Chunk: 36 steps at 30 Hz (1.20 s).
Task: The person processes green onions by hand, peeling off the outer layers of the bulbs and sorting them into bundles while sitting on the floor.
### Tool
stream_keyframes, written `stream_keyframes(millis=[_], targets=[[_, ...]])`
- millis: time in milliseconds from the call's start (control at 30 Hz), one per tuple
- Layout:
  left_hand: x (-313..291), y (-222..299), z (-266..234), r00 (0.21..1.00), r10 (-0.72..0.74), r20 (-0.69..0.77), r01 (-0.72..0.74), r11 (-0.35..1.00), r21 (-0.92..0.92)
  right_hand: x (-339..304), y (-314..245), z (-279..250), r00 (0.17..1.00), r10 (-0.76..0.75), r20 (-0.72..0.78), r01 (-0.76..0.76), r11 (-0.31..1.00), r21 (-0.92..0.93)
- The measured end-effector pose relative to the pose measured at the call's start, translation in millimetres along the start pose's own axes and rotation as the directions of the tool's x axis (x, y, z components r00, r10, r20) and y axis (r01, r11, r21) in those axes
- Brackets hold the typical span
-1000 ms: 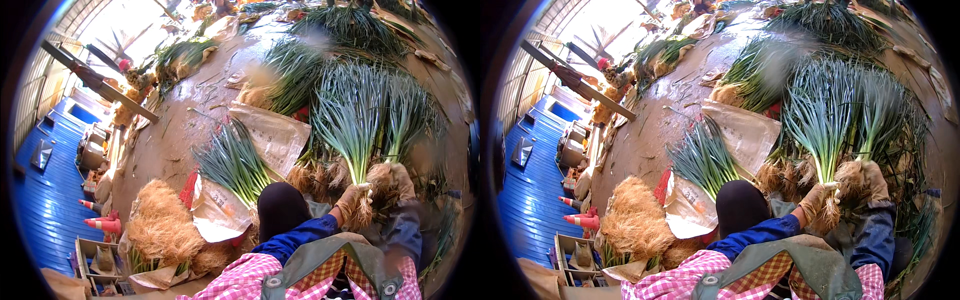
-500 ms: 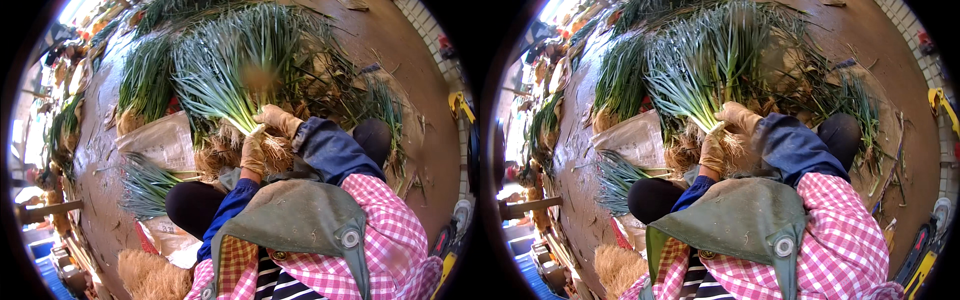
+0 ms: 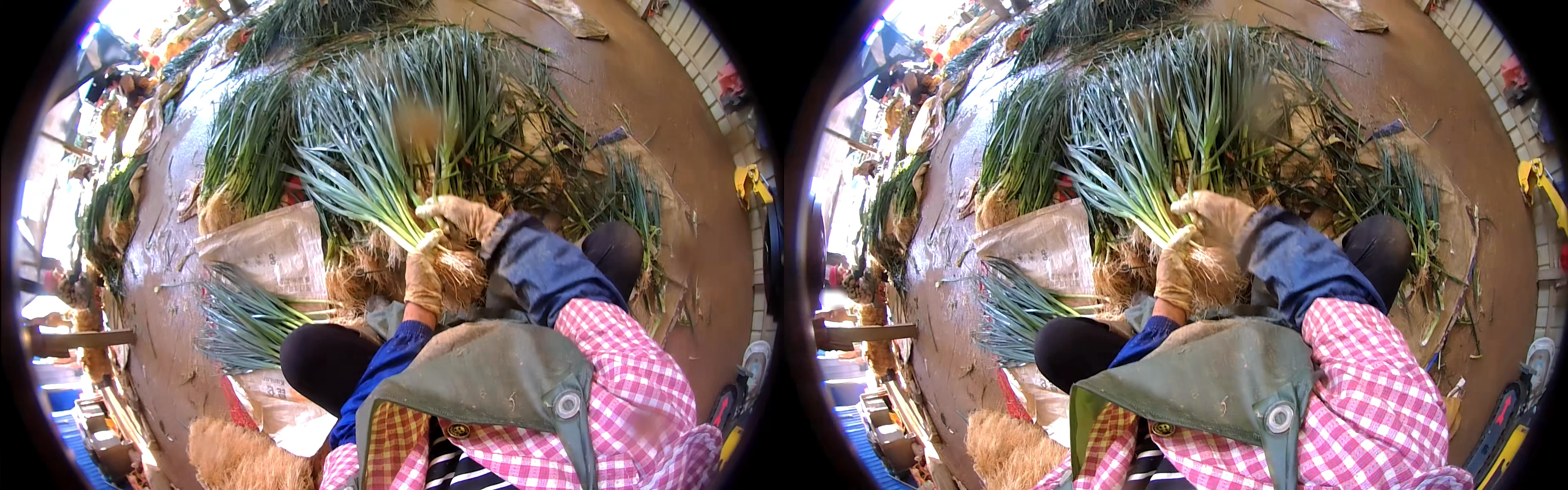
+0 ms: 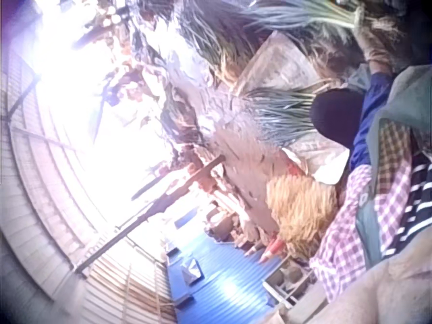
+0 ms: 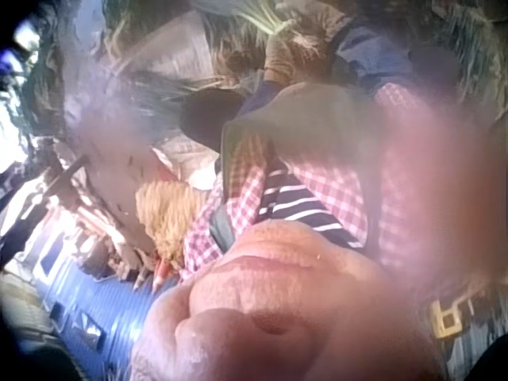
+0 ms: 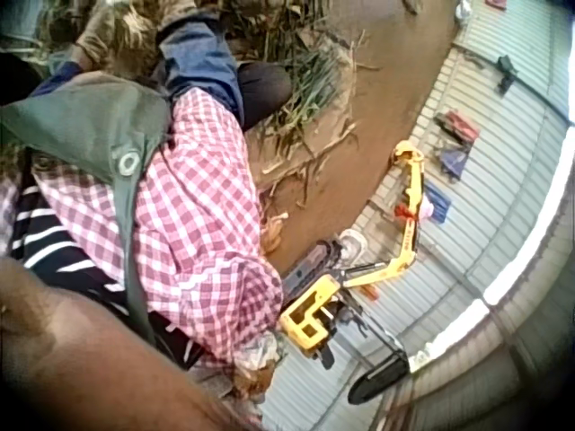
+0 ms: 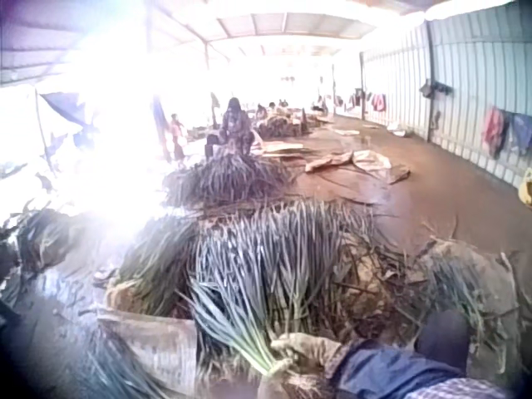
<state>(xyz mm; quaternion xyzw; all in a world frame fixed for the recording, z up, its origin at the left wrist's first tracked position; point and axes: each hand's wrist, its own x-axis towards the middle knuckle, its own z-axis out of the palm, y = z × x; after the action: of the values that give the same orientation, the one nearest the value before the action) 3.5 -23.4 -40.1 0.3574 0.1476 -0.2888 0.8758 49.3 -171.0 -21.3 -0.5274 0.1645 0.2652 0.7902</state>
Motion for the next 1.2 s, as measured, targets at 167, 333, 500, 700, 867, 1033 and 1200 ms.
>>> stream_keyframes(millis=[167,333,500,700,867,1033,1200], targets=[[-5,-7,19,0.997,0.005,-0.081,-0.006,1.0,-0.013,-4,-14,-9,0.993,-0.076,0.095,0.07,0.995,0.074],[21,-13,-18,0.949,0.081,-0.306,-0.095,0.995,-0.03,-11,-19,12,0.995,-0.072,0.075,0.071,0.997,0.016],[2,-5,4,0.973,0.001,-0.23,-0.04,0.985,-0.165,-25,-2,8,0.995,-0.096,0.02,0.095,0.995,0.027],[-6,-6,13,0.992,0.049,-0.114,-0.051,0.999,-0.011,37,3,-1,0.911,-0.269,0.312,0.341,0.917,-0.206],[0,-15,33,0.987,-0.08,-0.137,0.068,0.994,-0.089,50,-6,-29,0.976,-0.151,0.156,0.213,0.807,-0.551],[-5,-2,4,0.971,-0.013,-0.239,0.017,1.0,0.016,31,-41,58,0.945,-0.302,-0.124,-0.071,0.181,-0.981],[8,-9,15,0.958,0.023,-0.287,0.011,0.993,0.116,-3,-35,31,0.889,-0.433,-0.15,-0.134,0.068,-0.989]])
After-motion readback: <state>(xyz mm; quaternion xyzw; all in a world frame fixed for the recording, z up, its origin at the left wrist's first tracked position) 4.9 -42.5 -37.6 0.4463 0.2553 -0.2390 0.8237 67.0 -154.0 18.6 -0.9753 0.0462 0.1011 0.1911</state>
